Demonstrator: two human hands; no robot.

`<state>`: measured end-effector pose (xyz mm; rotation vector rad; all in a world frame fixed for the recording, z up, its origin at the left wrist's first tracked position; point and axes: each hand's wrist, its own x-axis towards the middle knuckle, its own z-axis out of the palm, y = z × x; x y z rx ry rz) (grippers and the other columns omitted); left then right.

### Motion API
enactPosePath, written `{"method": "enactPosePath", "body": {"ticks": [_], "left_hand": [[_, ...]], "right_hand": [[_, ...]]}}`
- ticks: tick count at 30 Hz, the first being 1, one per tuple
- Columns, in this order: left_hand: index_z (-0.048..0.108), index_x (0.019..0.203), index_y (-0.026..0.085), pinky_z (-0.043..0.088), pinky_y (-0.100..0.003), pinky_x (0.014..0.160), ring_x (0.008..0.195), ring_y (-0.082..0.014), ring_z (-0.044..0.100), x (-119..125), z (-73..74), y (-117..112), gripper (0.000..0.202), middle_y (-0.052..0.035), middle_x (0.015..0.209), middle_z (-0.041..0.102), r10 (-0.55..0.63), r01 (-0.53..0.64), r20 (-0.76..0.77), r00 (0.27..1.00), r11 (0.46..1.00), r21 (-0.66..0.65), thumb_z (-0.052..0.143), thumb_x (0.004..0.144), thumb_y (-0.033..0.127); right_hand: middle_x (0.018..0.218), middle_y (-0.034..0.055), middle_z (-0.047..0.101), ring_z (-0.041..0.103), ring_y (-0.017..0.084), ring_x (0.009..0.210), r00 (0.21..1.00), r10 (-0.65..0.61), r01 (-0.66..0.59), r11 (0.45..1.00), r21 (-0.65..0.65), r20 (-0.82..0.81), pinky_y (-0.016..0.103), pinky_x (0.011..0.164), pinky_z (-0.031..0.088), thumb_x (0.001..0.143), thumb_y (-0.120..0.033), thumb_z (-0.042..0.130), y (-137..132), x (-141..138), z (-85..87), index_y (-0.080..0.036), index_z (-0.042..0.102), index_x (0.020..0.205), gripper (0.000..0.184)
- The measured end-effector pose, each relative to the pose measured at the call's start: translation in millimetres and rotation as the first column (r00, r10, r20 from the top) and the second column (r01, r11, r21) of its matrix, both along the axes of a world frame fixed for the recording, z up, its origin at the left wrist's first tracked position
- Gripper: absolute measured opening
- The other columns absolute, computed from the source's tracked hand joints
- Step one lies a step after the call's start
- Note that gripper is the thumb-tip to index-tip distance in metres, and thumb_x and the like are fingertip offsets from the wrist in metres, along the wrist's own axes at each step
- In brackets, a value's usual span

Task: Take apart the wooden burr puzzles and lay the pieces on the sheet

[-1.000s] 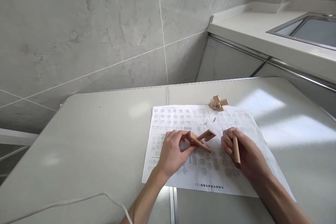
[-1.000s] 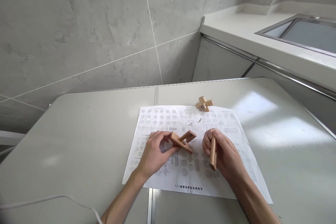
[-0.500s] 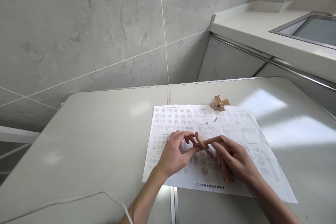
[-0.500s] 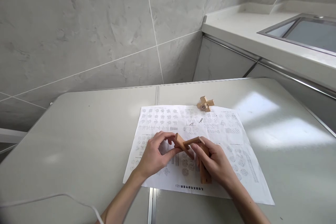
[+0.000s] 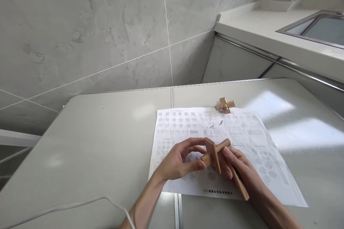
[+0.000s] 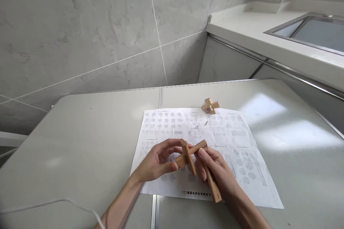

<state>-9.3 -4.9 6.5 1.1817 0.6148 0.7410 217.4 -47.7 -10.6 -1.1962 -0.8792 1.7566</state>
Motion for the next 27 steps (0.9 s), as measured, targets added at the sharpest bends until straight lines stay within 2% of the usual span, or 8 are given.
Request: {"method": "enactPosePath", "body": {"ticks": [4, 6, 9, 14, 18, 21, 23, 27], "left_hand": [[0.068, 0.144, 0.033, 0.055, -0.049, 0.108, 0.123, -0.0311, 0.073, 2, -2.4, 0, 0.06, -0.0145, 0.154, 0.065, -0.027, 0.037, 0.135, 0.99, 0.997, -0.072, 0.089, 0.089, 0.046], [0.069, 0.142, 0.033, 0.059, -0.046, 0.101, 0.113, -0.0288, 0.078, 2, -3.7, 1, 0.06, -0.0141, 0.146, 0.07, -0.041, 0.068, 0.216, 0.976, 0.991, -0.119, 0.091, 0.087, 0.041], [0.073, 0.133, 0.029, 0.065, -0.039, 0.085, 0.092, -0.0231, 0.081, 2, -4.1, 3, 0.055, -0.0103, 0.125, 0.079, -0.026, 0.077, 0.273, 0.962, 0.981, -0.177, 0.095, 0.083, 0.034], [0.077, 0.113, 0.022, 0.067, -0.033, 0.07, 0.078, -0.0217, 0.081, 1, -1.4, 5, 0.05, -0.0041, 0.098, 0.08, 0.01, 0.052, 0.217, 0.976, 0.959, -0.279, 0.103, 0.071, 0.03], [0.076, 0.094, 0.017, 0.065, -0.033, 0.059, 0.066, -0.0222, 0.078, 1, -3.1, 5, 0.051, -0.0049, 0.087, 0.079, 0.044, 0.006, 0.14, 0.989, 0.942, -0.336, 0.107, 0.059, 0.038], [0.076, 0.093, 0.016, 0.064, -0.032, 0.055, 0.062, -0.0226, 0.077, -1, -6.3, 4, 0.056, -0.004, 0.081, 0.077, 0.057, -0.01, 0.132, 0.99, 0.943, -0.332, 0.108, 0.055, 0.042], [0.077, 0.101, 0.017, 0.063, -0.032, 0.055, 0.061, -0.0223, 0.077, -3, -7.6, 4, 0.056, -0.0047, 0.085, 0.079, 0.062, -0.01, 0.16, 0.985, 0.952, -0.307, 0.105, 0.062, 0.046], [0.075, 0.127, 0.023, 0.068, -0.037, 0.067, 0.072, -0.0231, 0.081, -6, -5.4, 2, 0.047, -0.0092, 0.106, 0.081, 0.014, 0.042, 0.224, 0.975, 0.969, -0.245, 0.088, 0.089, 0.048]], "right_hand": [[0.043, -0.003, 0.048, 0.04, 0.012, 0.041, 1.0, 0.009, -0.01, 1.0, -0.018, -0.012, 0.026, 0.046, 0.034, 0.089, -0.079, 0.072, 0, -8, 3.9, -0.021, 0.065, 0.067, 0.062], [0.042, -0.0036, 0.048, 0.04, 0.012, 0.04, 0.999, 0.04, -0.041, 0.999, -0.018, -0.017, 0.026, 0.046, 0.036, 0.087, -0.08, 0.072, 0, -11, 6.6, -0.021, 0.067, 0.071, 0.062], [0.043, -0.0035, 0.047, 0.04, 0.011, 0.041, 0.997, 0.08, -0.08, 0.997, -0.012, -0.02, 0.025, 0.047, 0.038, 0.088, -0.08, 0.071, 0, -12, 8.0, -0.02, 0.065, 0.068, 0.064], [0.045, -0.0026, 0.045, 0.04, 0.011, 0.042, 0.995, 0.1, -0.101, 0.995, -0.001, -0.028, 0.026, 0.048, 0.038, 0.091, -0.078, 0.068, -1, -11, 5.7, -0.022, 0.051, 0.055, 0.069], [0.044, -0.0027, 0.045, 0.04, 0.011, 0.042, 0.994, 0.11, -0.11, 0.994, 0.005, -0.01, 0.026, 0.047, 0.037, 0.091, -0.079, 0.068, -2, -12, 6.2, -0.022, 0.05, 0.055, 0.07], [0.044, -0.0027, 0.044, 0.04, 0.012, 0.042, 0.992, 0.129, -0.129, 0.992, 0.006, -0.006, 0.027, 0.047, 0.038, 0.091, -0.08, 0.068, -4, -13, 8.2, -0.023, 0.049, 0.054, 0.07], [0.044, -0.003, 0.043, 0.04, 0.012, 0.042, 0.992, 0.127, -0.127, 0.992, 0.004, -0.023, 0.027, 0.047, 0.038, 0.091, -0.079, 0.068, -4, -14, 9.9, -0.023, 0.05, 0.054, 0.07], [0.044, -0.0035, 0.042, 0.036, 0.01, 0.042, 0.992, 0.105, -0.105, 0.994, 0.004, -0.068, 0.025, 0.047, 0.035, 0.092, -0.077, 0.068, -5, -14, 11.7, -0.022, 0.048, 0.053, 0.07]]}}
